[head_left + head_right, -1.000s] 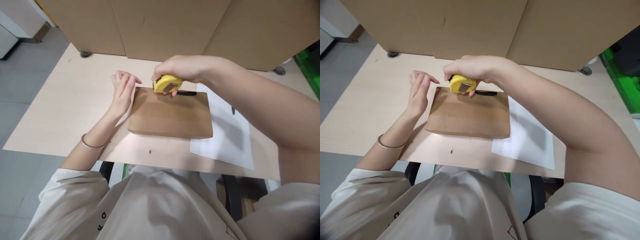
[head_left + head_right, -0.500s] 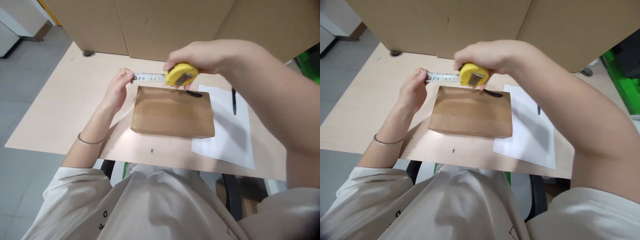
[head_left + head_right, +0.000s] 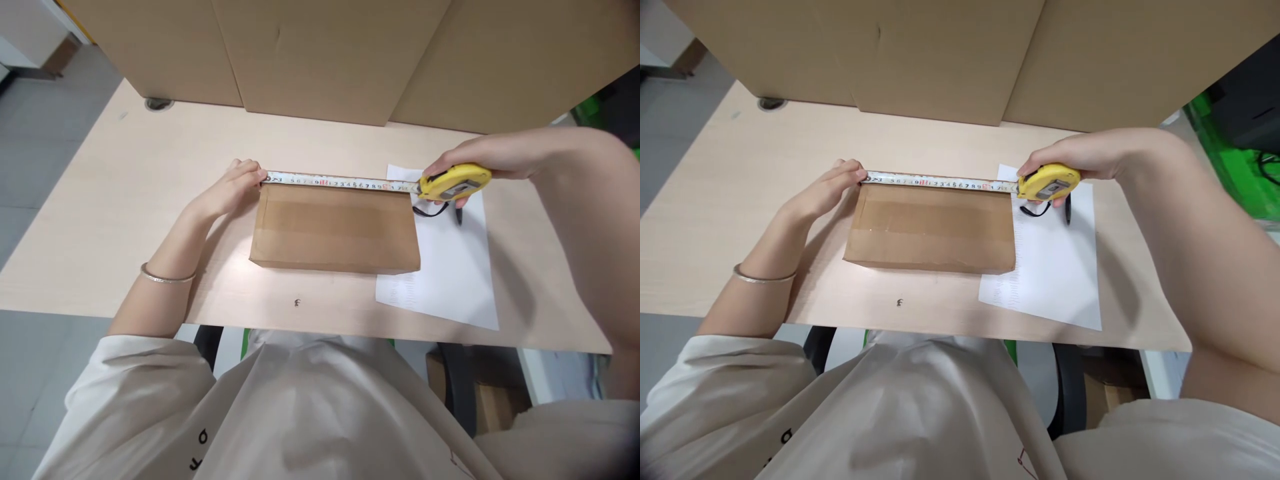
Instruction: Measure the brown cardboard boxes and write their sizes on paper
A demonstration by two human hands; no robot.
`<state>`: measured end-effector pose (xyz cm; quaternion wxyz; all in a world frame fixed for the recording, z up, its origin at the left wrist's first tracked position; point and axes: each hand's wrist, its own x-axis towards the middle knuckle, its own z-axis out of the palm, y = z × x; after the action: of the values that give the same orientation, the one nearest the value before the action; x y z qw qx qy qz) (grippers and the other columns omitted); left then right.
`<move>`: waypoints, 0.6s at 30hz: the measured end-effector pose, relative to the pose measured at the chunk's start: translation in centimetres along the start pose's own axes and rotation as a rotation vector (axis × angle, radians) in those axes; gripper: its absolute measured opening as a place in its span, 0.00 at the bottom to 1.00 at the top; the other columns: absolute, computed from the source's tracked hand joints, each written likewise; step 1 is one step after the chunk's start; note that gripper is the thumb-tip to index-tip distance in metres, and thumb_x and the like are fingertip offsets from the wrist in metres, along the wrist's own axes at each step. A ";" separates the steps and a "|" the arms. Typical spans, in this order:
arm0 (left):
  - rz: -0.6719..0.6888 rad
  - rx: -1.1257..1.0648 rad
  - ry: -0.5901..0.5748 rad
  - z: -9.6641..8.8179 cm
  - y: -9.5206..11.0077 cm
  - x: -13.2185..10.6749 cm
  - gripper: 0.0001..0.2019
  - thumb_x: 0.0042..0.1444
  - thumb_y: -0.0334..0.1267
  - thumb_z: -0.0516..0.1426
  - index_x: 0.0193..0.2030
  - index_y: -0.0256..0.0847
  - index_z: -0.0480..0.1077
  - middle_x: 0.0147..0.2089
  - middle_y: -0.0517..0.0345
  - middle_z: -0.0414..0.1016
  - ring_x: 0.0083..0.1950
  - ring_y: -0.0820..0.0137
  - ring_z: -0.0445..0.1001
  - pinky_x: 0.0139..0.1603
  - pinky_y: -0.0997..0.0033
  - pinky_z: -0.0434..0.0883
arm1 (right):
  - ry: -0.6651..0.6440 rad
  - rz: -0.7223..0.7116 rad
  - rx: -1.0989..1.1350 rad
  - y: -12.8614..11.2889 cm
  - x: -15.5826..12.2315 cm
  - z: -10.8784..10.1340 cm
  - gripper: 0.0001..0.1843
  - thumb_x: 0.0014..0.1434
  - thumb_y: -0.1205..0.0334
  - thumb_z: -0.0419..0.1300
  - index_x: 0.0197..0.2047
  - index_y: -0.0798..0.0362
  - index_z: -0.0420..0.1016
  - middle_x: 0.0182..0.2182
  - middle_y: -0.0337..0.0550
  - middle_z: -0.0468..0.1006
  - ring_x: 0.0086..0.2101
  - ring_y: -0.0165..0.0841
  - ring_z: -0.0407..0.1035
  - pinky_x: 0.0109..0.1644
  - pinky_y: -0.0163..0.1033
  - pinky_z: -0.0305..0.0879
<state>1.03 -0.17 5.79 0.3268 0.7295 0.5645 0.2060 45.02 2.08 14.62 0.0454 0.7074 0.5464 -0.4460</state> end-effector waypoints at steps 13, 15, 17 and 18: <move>0.059 -0.585 -0.115 2.4 -1.0 -0.7 0.28 0.72 0.67 0.58 0.53 0.41 0.77 0.50 0.49 0.83 0.54 0.59 0.80 0.59 0.61 0.77 | -0.047 0.044 0.054 -1.3 0.2 2.0 0.26 0.84 0.59 0.51 0.36 0.57 0.83 0.36 0.50 0.85 0.33 0.34 0.79 0.38 0.41 0.75; 0.062 -0.605 -0.118 2.6 -1.2 -0.4 0.29 0.70 0.68 0.60 0.53 0.41 0.76 0.51 0.49 0.84 0.53 0.59 0.80 0.59 0.60 0.76 | -0.062 0.052 0.004 -1.4 0.3 2.0 0.27 0.85 0.57 0.50 0.39 0.59 0.83 0.36 0.49 0.85 0.33 0.33 0.79 0.42 0.42 0.76; 0.071 -0.607 -0.122 2.6 -1.4 -0.2 0.29 0.70 0.68 0.59 0.54 0.41 0.76 0.52 0.48 0.83 0.55 0.58 0.79 0.60 0.59 0.76 | -0.064 0.063 -0.034 -1.5 0.3 1.9 0.27 0.86 0.55 0.53 0.41 0.60 0.85 0.38 0.49 0.85 0.37 0.34 0.81 0.48 0.46 0.79; 0.073 -0.609 -0.118 2.6 -1.5 -0.2 0.29 0.70 0.68 0.60 0.54 0.41 0.76 0.52 0.49 0.83 0.55 0.58 0.79 0.60 0.59 0.76 | -0.052 0.068 -0.039 -1.6 0.3 1.9 0.25 0.85 0.55 0.55 0.41 0.60 0.85 0.39 0.48 0.85 0.39 0.36 0.82 0.52 0.49 0.80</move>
<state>1.73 -0.75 2.90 0.5548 0.6287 0.4303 0.3344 42.66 1.85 13.96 0.0882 0.7127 0.5294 -0.4518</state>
